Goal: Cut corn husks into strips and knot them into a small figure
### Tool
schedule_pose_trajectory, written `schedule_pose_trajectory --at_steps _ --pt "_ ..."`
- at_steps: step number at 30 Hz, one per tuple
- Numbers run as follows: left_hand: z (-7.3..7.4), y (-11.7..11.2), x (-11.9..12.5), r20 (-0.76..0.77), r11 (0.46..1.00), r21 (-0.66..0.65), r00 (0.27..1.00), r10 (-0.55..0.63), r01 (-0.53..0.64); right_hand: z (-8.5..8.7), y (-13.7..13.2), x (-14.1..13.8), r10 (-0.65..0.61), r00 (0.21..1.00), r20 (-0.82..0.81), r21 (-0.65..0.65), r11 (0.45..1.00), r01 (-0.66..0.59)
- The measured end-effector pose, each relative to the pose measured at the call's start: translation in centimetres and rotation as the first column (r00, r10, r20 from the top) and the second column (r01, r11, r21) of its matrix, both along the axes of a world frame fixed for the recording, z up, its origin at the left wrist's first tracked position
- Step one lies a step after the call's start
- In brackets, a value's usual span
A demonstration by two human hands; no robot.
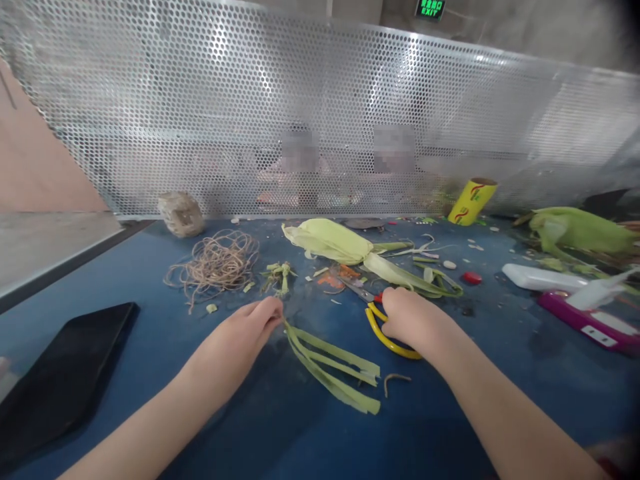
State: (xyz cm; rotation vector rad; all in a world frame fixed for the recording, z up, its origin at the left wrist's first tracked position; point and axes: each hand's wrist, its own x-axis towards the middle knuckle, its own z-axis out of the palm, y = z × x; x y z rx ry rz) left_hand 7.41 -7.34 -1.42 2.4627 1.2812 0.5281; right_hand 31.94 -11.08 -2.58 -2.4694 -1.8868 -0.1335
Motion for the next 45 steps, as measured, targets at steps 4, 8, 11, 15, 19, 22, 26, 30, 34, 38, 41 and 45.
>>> schedule_pose_trajectory --at_steps 4,8,11,15,19,22,26,30,34,38,41,45 --pt "0.3 0.0 0.0 0.013 0.999 -0.044 0.999 -0.029 0.03 0.1 0.0 -0.9 -0.089 0.994 0.066 -0.007 0.996 0.09" --pt "0.5 -0.1 0.0 0.081 0.989 -0.15 0.997 0.008 0.005 0.9 -0.3 -1.5 -0.075 0.99 0.123 0.035 0.997 0.071" --pt "0.6 0.1 -0.2 0.097 0.991 -0.133 0.995 0.02 -0.007 2.0 -0.8 -1.7 0.002 0.988 0.156 0.076 0.997 -0.014" --pt "0.7 0.7 -0.4 0.081 0.994 -0.105 0.996 0.023 -0.014 3.2 -1.8 -2.2 0.2 0.964 0.176 0.236 0.942 -0.239" --pt "1.0 1.0 -0.6 0.034 0.994 -0.069 0.996 0.084 -0.081 3.4 -2.8 -3.1 0.326 0.935 0.14 0.286 0.89 -0.354" --pt "1.1 1.2 -0.7 -0.02 0.995 -0.028 0.996 0.091 -0.091 3.2 -3.0 -3.5 0.362 0.926 0.107 0.267 0.887 -0.377" --pt "1.0 1.4 -0.9 -0.076 0.998 0.037 0.996 0.053 -0.051 3.1 -3.0 -3.7 0.387 0.919 0.07 0.271 0.879 -0.391" --pt "0.9 1.2 -1.1 -0.159 0.984 0.176 0.987 -0.01 0.038 2.9 -3.1 -4.0 0.385 0.921 0.052 0.289 0.877 -0.383" --pt "1.1 0.8 -1.0 -0.212 0.964 0.254 0.977 -0.019 0.074 2.6 -3.0 -4.6 0.368 0.927 0.071 0.294 0.88 -0.372" --pt "1.2 0.4 -0.9 -0.267 0.961 0.275 0.963 0.042 0.034 2.5 -3.0 -5.4 0.342 0.937 0.069 0.288 0.893 -0.347" --pt "1.2 0.3 -0.9 -0.267 0.96 0.279 0.962 0.047 0.03 2.5 -3.1 -5.7 0.322 0.944 0.075 0.295 0.897 -0.329" --pt "1.4 0.3 -1.1 -0.235 0.951 0.301 0.961 0.147 -0.071 2.5 -3.4 -5.8 0.28 0.955 0.101 0.321 0.899 -0.298"
